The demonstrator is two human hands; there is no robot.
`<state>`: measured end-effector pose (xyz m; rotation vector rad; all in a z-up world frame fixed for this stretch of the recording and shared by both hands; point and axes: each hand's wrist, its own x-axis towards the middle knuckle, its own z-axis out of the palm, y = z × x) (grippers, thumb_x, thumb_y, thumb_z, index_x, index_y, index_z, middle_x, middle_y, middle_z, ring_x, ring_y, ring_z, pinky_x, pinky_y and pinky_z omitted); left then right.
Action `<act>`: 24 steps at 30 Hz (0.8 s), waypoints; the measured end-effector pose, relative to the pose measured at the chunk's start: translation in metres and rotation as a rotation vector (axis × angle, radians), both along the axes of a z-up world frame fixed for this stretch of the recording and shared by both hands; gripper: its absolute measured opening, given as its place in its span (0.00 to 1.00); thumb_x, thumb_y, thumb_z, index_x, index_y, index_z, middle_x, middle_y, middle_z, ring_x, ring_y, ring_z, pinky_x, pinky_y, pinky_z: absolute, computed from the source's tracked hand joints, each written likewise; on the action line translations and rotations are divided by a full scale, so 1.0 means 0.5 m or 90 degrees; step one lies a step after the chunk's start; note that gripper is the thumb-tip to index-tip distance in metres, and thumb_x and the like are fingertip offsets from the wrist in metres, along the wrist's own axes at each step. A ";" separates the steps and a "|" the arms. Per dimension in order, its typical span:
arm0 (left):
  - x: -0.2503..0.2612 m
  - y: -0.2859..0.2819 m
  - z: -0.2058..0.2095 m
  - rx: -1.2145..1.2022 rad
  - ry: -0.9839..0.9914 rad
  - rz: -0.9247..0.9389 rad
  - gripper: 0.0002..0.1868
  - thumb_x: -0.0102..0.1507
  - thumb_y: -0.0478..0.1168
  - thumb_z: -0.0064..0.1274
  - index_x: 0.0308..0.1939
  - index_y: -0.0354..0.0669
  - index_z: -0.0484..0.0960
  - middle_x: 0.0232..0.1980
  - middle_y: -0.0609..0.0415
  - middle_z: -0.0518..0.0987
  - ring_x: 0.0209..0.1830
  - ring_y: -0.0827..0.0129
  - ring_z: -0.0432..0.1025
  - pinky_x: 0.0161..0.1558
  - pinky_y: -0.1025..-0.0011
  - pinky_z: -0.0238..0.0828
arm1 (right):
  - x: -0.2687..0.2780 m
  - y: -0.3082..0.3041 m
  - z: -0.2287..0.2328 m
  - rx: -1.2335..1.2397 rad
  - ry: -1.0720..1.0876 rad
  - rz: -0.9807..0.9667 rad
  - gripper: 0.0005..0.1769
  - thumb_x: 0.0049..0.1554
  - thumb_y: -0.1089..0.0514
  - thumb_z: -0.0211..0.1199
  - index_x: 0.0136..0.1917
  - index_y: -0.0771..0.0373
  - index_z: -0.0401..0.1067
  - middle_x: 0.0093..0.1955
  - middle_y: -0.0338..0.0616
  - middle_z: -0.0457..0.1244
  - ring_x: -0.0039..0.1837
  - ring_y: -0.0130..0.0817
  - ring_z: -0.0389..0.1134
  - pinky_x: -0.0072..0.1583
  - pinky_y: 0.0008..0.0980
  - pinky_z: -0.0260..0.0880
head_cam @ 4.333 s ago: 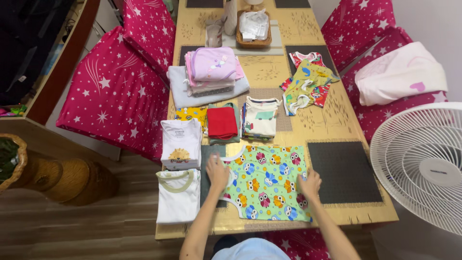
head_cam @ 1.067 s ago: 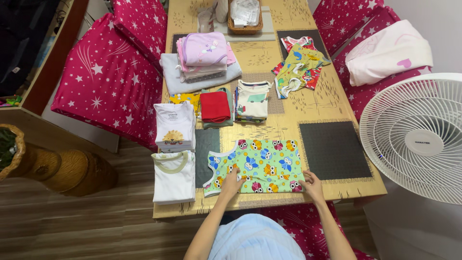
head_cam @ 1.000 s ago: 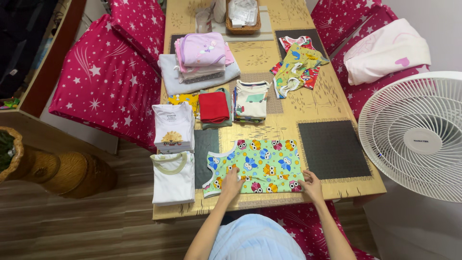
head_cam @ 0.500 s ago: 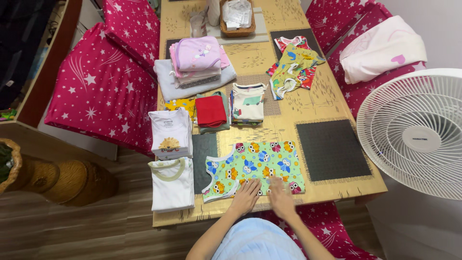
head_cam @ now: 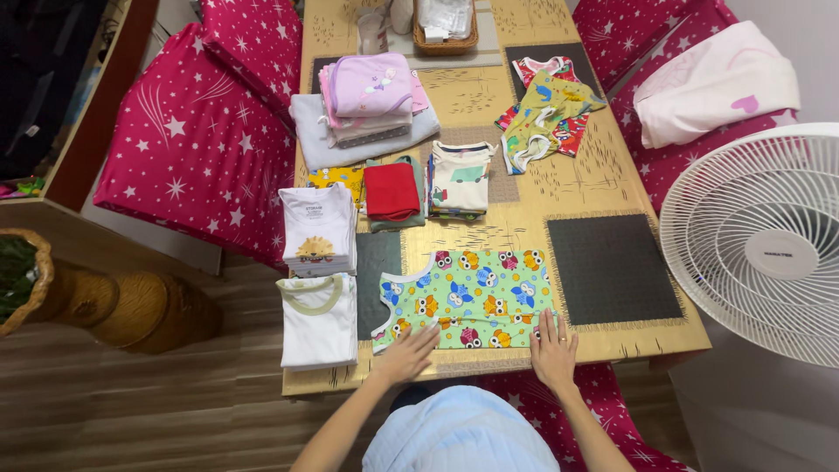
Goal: The person folds several small pieces of children's clothing on a dining table. They pick up each item, smooth it out, fold it into a compact square, and place it into a growing stack.
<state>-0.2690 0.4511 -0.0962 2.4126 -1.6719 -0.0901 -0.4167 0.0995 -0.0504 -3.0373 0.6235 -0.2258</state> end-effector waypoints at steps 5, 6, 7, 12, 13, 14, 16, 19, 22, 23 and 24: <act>0.009 0.045 0.023 -0.022 0.005 0.022 0.31 0.70 0.52 0.42 0.74 0.42 0.64 0.77 0.47 0.60 0.78 0.51 0.50 0.73 0.43 0.41 | 0.002 0.005 -0.001 -0.030 -0.013 -0.002 0.38 0.64 0.39 0.38 0.81 0.57 0.45 0.84 0.45 0.41 0.83 0.46 0.39 0.74 0.68 0.37; 0.002 0.031 0.027 -0.051 0.002 0.034 0.30 0.69 0.49 0.43 0.73 0.39 0.65 0.77 0.44 0.61 0.78 0.51 0.52 0.73 0.44 0.43 | 0.004 0.016 -0.004 -0.052 -0.021 -0.004 0.38 0.64 0.40 0.38 0.81 0.59 0.45 0.84 0.48 0.41 0.83 0.47 0.39 0.73 0.68 0.36; -0.004 -0.003 0.028 -0.083 -0.003 0.047 0.29 0.68 0.45 0.44 0.71 0.36 0.66 0.78 0.41 0.62 0.78 0.50 0.54 0.74 0.45 0.46 | 0.009 0.030 -0.007 0.045 -0.028 0.012 0.35 0.66 0.41 0.36 0.80 0.60 0.46 0.82 0.49 0.42 0.79 0.45 0.44 0.72 0.61 0.43; -0.051 -0.181 0.013 -0.176 0.071 0.020 0.31 0.64 0.35 0.46 0.71 0.24 0.66 0.76 0.36 0.64 0.79 0.49 0.57 0.77 0.53 0.52 | 0.022 0.148 -0.041 0.070 0.115 0.173 0.34 0.67 0.43 0.37 0.82 0.55 0.44 0.85 0.40 0.37 0.85 0.39 0.36 0.80 0.55 0.35; -0.051 -0.203 0.009 -0.175 0.081 0.014 0.32 0.63 0.35 0.46 0.70 0.23 0.66 0.77 0.36 0.63 0.79 0.48 0.56 0.77 0.54 0.52 | 0.027 0.158 -0.045 0.057 0.104 0.198 0.34 0.67 0.43 0.36 0.82 0.55 0.44 0.85 0.41 0.36 0.85 0.39 0.35 0.79 0.55 0.36; -0.054 -0.210 0.006 -0.185 0.091 0.020 0.30 0.66 0.37 0.46 0.71 0.24 0.65 0.77 0.36 0.63 0.79 0.47 0.55 0.76 0.54 0.52 | 0.029 0.160 -0.046 0.044 0.093 0.223 0.34 0.66 0.42 0.35 0.81 0.55 0.44 0.85 0.42 0.36 0.84 0.39 0.35 0.78 0.54 0.36; -0.050 -0.219 0.004 -0.207 0.109 0.036 0.28 0.71 0.40 0.45 0.71 0.24 0.65 0.78 0.37 0.61 0.79 0.47 0.54 0.75 0.54 0.51 | 0.039 0.142 -0.041 0.023 0.035 0.227 0.35 0.67 0.42 0.33 0.82 0.57 0.43 0.86 0.41 0.37 0.84 0.37 0.36 0.78 0.54 0.36; -0.046 -0.197 0.007 -0.183 0.124 0.014 0.29 0.71 0.42 0.44 0.72 0.26 0.64 0.79 0.40 0.60 0.79 0.49 0.54 0.75 0.54 0.51 | 0.024 0.093 -0.027 0.027 0.044 0.158 0.37 0.67 0.39 0.30 0.83 0.58 0.40 0.86 0.40 0.37 0.84 0.35 0.37 0.78 0.54 0.36; -0.043 -0.193 0.025 -0.191 0.130 0.013 0.28 0.71 0.41 0.44 0.72 0.26 0.64 0.78 0.39 0.62 0.78 0.48 0.55 0.74 0.54 0.51 | 0.004 0.046 -0.010 0.059 0.034 0.092 0.37 0.66 0.40 0.33 0.82 0.57 0.42 0.85 0.40 0.39 0.83 0.37 0.40 0.77 0.53 0.37; -0.039 -0.194 0.033 -0.197 0.127 0.011 0.27 0.70 0.41 0.45 0.70 0.27 0.65 0.76 0.39 0.64 0.76 0.48 0.57 0.73 0.53 0.52 | 0.002 0.036 -0.006 0.071 0.020 0.078 0.36 0.66 0.41 0.35 0.82 0.57 0.44 0.84 0.40 0.40 0.83 0.37 0.41 0.77 0.53 0.37; -0.034 -0.197 0.042 -0.202 0.123 0.010 0.26 0.70 0.40 0.46 0.68 0.27 0.66 0.74 0.39 0.66 0.75 0.48 0.59 0.73 0.53 0.54 | 0.002 0.027 -0.001 0.074 0.036 0.077 0.34 0.65 0.42 0.38 0.80 0.56 0.48 0.83 0.40 0.44 0.81 0.37 0.45 0.77 0.55 0.38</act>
